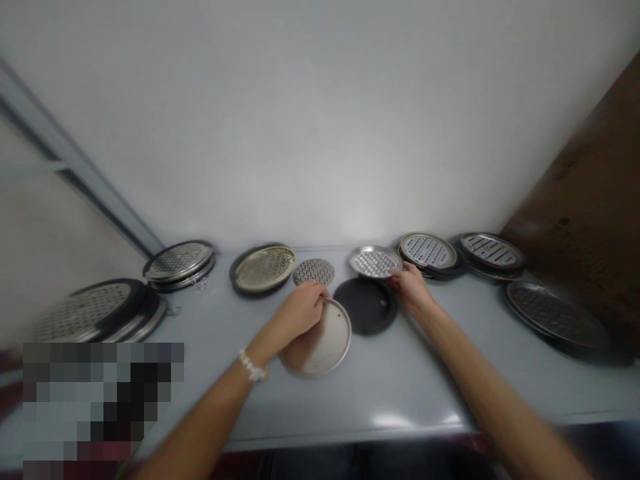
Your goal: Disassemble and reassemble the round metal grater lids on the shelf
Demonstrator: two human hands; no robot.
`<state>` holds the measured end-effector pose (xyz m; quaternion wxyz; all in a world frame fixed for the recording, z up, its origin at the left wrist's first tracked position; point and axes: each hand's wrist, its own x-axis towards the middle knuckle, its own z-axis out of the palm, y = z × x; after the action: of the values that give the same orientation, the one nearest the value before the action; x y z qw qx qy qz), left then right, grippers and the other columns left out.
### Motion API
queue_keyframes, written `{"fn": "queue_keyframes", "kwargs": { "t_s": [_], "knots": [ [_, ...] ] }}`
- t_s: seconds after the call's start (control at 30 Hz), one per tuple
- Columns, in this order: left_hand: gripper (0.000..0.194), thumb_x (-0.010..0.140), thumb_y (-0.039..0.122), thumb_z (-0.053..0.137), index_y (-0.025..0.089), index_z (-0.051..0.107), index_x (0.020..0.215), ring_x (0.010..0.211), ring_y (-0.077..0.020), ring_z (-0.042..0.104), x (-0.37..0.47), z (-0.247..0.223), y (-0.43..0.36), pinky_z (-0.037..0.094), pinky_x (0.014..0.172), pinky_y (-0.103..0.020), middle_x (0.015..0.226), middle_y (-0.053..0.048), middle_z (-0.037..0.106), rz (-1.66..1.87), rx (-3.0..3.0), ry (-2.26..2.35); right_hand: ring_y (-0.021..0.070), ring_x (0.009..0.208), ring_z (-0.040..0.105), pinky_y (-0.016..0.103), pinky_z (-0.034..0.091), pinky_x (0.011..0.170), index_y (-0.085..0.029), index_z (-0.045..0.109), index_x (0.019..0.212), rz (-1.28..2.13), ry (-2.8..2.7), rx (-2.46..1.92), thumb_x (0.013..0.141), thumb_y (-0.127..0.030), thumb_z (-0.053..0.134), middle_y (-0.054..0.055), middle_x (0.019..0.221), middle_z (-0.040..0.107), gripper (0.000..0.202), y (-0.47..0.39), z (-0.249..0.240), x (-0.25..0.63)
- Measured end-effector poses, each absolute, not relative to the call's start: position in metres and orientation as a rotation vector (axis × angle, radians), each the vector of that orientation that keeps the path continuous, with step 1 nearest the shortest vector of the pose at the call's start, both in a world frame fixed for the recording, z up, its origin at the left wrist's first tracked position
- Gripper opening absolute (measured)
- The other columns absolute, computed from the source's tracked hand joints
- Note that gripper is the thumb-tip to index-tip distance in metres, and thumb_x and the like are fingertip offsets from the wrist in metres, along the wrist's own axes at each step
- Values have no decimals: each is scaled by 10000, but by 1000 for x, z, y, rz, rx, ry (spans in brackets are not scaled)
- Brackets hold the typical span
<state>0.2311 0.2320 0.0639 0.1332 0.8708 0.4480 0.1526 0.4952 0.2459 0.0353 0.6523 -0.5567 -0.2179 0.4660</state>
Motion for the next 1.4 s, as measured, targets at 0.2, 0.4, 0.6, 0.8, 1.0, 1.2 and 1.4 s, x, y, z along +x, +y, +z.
{"fn": "queue_keyframes", "kwargs": {
  "t_s": [0.2, 0.4, 0.6, 0.8, 1.0, 1.2, 1.4],
  "knots": [
    [290, 780, -4, 444, 176, 665, 829, 966, -255, 630, 225, 63, 234, 472, 902, -364, 943, -106, 698, 379, 2580, 1508, 176, 562, 619, 249, 480, 478, -204, 550, 1078, 1062, -560, -1316, 585, -25, 622, 8, 705, 665, 529, 243, 36, 493],
    [277, 855, 60, 438, 167, 667, 741, 903, -248, 662, 224, 66, 236, 481, 889, -366, 889, -111, 712, 360, 2529, 1580, 143, 576, 585, 228, 468, 480, -203, 565, 1076, 1046, -616, -1290, 554, -1, 582, -8, 757, 643, 560, 241, 40, 489],
    [337, 948, 295, 533, 128, 572, 1238, 876, -244, 703, 238, 65, 236, 543, 846, -400, 923, -104, 729, 854, 2009, 1363, 113, 573, 586, 234, 511, 547, -212, 561, 1101, 1129, -727, -1059, 589, -86, 707, -55, 731, 618, 546, 235, 49, 482],
    [415, 864, 327, 685, 121, 539, 1194, 590, -139, 670, 250, 69, 232, 563, 548, -244, 843, -65, 713, 977, 1331, 1065, 105, 598, 604, 245, 538, 578, -214, 616, 1098, 1308, -981, -982, 620, -207, 789, -50, 764, 632, 508, 225, 54, 471],
    [334, 811, 246, 726, 99, 613, 1090, 551, -102, 631, 242, 71, 237, 531, 483, -192, 894, -85, 726, 1068, 1302, 1066, 157, 633, 650, 313, 563, 647, -184, 655, 982, 1137, -1115, -1112, 674, -310, 744, -8, 695, 671, 345, 226, 53, 472],
    [327, 787, 270, 740, 115, 616, 1046, 598, -133, 657, 242, 65, 243, 556, 487, -231, 967, -90, 711, 1161, 1366, 1146, 184, 646, 659, 304, 522, 585, -170, 662, 864, 954, -1100, -1209, 677, -351, 688, 35, 698, 682, 262, 228, 52, 476],
    [229, 864, 288, 654, 153, 605, 1042, 727, -203, 691, 245, 67, 236, 584, 602, -310, 942, -76, 703, 1170, 1715, 1241, 181, 605, 657, 300, 513, 544, -177, 644, 871, 940, -1106, -1180, 703, -415, 681, 16, 703, 659, 294, 225, 57, 473]
  ]
}}
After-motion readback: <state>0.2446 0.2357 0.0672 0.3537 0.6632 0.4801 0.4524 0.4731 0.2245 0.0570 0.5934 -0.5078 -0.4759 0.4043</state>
